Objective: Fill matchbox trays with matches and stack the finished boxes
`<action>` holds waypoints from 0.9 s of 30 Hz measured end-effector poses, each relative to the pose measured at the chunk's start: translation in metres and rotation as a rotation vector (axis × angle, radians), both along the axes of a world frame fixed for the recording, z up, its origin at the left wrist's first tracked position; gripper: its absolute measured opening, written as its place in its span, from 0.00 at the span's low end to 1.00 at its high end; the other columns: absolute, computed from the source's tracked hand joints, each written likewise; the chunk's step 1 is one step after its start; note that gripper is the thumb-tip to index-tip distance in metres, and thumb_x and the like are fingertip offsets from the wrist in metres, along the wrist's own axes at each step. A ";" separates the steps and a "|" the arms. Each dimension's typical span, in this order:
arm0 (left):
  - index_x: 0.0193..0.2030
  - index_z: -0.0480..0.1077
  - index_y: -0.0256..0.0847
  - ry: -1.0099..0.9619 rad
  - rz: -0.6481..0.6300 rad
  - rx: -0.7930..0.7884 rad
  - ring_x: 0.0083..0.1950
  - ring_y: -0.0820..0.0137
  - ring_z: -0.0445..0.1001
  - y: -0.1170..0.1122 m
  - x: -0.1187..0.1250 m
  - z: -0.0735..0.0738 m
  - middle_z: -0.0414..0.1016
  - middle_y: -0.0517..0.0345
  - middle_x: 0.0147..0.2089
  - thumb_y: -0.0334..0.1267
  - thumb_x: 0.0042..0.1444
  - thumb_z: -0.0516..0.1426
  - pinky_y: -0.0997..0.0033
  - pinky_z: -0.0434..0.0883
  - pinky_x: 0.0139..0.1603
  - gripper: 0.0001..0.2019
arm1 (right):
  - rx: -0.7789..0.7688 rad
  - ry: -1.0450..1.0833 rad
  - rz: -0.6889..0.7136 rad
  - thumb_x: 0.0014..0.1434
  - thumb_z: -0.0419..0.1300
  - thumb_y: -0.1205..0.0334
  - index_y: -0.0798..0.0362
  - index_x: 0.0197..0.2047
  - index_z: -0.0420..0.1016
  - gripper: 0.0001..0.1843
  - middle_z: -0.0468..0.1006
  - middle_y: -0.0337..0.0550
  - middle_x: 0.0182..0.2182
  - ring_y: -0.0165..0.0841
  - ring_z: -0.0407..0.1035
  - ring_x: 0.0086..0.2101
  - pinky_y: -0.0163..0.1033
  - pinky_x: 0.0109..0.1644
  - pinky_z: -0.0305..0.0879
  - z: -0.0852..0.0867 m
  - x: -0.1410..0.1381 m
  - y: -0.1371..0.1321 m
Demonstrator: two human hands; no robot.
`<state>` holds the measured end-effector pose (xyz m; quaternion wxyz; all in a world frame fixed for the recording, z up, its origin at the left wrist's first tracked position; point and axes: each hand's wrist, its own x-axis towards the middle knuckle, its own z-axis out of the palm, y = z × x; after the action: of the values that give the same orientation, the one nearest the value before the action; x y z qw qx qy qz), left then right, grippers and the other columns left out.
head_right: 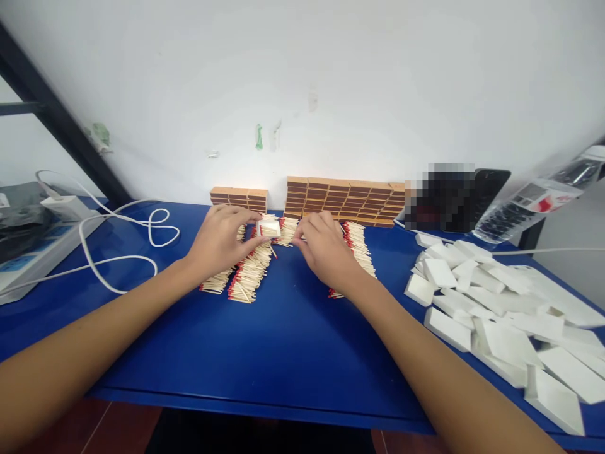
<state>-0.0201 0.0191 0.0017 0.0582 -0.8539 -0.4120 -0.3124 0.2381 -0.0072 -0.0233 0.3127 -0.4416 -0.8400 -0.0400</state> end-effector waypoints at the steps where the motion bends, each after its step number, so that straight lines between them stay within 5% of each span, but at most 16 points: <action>1: 0.53 0.79 0.43 0.000 -0.016 -0.009 0.58 0.52 0.82 -0.001 0.001 0.000 0.87 0.50 0.54 0.48 0.63 0.71 0.48 0.68 0.64 0.17 | 0.037 0.036 -0.010 0.74 0.57 0.63 0.49 0.44 0.74 0.05 0.80 0.53 0.48 0.48 0.66 0.51 0.56 0.58 0.64 0.003 0.000 -0.001; 12: 0.54 0.79 0.45 -0.032 -0.204 -0.005 0.60 0.54 0.81 -0.019 0.011 0.003 0.86 0.51 0.57 0.51 0.67 0.68 0.48 0.65 0.69 0.17 | 0.144 0.094 0.002 0.74 0.56 0.64 0.47 0.43 0.74 0.07 0.80 0.52 0.48 0.49 0.67 0.51 0.57 0.55 0.65 0.011 -0.020 -0.019; 18: 0.54 0.79 0.44 -0.047 -0.126 0.018 0.59 0.53 0.82 -0.010 0.006 0.001 0.87 0.50 0.55 0.48 0.65 0.70 0.48 0.67 0.66 0.16 | 0.160 0.125 0.003 0.74 0.56 0.66 0.47 0.46 0.75 0.08 0.80 0.51 0.47 0.49 0.68 0.52 0.57 0.58 0.66 0.011 -0.014 -0.016; 27: 0.53 0.79 0.45 -0.098 0.030 0.040 0.57 0.51 0.83 0.004 -0.003 0.000 0.88 0.51 0.52 0.50 0.64 0.70 0.47 0.69 0.63 0.17 | -0.002 -0.035 -0.025 0.70 0.63 0.62 0.49 0.45 0.80 0.04 0.79 0.53 0.48 0.50 0.65 0.52 0.60 0.59 0.67 -0.018 -0.013 0.001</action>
<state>-0.0232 0.0230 0.0017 0.0598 -0.8299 -0.4209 -0.3613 0.2251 -0.0057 -0.0416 0.2968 -0.4518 -0.8398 -0.0509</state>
